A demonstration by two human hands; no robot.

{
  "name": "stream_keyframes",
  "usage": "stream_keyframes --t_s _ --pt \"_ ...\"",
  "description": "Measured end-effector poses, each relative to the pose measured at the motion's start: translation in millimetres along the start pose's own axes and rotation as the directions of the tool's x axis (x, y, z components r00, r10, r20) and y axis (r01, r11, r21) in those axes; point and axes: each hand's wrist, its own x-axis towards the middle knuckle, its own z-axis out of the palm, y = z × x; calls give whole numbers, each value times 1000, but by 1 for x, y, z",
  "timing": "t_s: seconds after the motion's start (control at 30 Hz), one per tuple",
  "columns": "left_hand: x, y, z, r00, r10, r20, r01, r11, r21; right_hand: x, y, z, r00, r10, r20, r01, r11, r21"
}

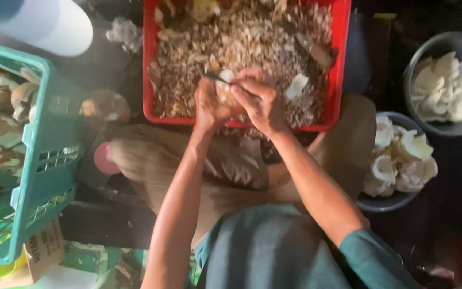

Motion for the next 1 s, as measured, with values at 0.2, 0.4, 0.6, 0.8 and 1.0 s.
stream_keyframes --t_s 0.2,0.4,0.6,0.8,1.0 --pt "3 -10 -3 999 -31 18 32 995 -98 23 10 -17 991 112 -71 -109 993 47" --pt "16 -23 1 826 557 82 -562 826 55 31 -9 -21 981 -187 49 193 942 -275" --pt "10 -11 1 907 417 55 -420 900 113 41 -8 -15 986 -101 132 127 970 -206" --pt "8 12 3 951 309 17 -309 951 5 37 -6 -20 995 -58 82 75 969 -234" --pt "2 14 6 957 288 -27 -284 953 110 15 -17 -7 997 -65 -43 57 985 -165"
